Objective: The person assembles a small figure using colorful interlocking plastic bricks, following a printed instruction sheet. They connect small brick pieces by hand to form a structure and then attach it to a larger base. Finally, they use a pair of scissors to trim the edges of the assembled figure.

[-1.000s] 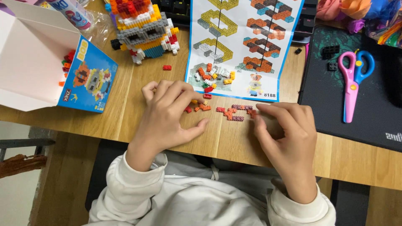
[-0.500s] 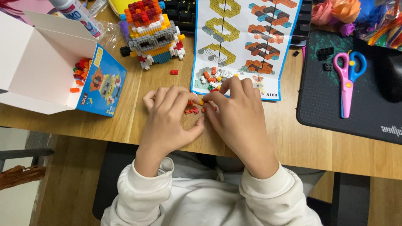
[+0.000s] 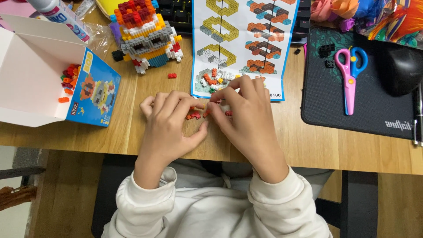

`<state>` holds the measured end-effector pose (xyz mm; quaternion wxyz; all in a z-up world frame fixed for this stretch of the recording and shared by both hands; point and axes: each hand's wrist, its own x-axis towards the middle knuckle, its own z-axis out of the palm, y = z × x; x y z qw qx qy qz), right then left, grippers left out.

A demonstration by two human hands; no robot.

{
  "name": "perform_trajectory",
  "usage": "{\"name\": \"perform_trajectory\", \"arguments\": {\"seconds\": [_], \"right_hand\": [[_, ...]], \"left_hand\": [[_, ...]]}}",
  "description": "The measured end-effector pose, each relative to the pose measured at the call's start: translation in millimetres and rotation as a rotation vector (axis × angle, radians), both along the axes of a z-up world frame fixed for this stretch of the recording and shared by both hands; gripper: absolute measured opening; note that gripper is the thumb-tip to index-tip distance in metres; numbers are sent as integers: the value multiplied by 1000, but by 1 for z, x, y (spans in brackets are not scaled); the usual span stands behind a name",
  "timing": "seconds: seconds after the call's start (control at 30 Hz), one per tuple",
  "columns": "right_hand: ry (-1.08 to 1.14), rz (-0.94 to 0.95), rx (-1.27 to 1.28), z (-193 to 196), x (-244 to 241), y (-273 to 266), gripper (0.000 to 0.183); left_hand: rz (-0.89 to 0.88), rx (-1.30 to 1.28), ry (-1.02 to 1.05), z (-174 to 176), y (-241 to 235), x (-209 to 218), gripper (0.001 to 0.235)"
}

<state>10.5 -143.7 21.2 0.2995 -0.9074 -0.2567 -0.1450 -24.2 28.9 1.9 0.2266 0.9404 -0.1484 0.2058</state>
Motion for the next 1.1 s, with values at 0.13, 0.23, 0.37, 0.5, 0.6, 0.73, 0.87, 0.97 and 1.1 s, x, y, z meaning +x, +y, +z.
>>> {"name": "perform_trajectory", "arguments": {"seconds": [0.13, 0.23, 0.37, 0.5, 0.6, 0.73, 0.87, 0.97, 1.1], "right_hand": [[-8, -93, 28, 11, -21, -38, 8], [73, -211, -57, 8, -37, -74, 5], [65, -259, -131, -9, -44, -97, 7], [54, -227, -99, -15, -42, -97, 7], [47, -222, -79, -18, -39, -98, 8], [50, -214, -82, -18, -39, -99, 12], [63, -188, -82, -14, -37, -98, 10], [46, -143, -58, -10, -33, -93, 11], [27, -46, -31, -9, -25, -83, 14]], "left_hand": [[-13, -16, -28, 0, 1, 0, 19], [-39, -24, -50, -1, 1, 1, 17], [-97, -42, -91, -1, -10, 4, 14], [-196, -21, -101, 2, -28, 7, 9], [-212, 12, -127, 3, -38, 13, 10], [-256, 26, -72, 3, -46, 15, 13], [-254, 52, -66, -1, -51, 16, 11], [-259, 54, -73, -3, -51, 17, 9], [-264, 69, -84, -4, -50, 16, 8]]}}
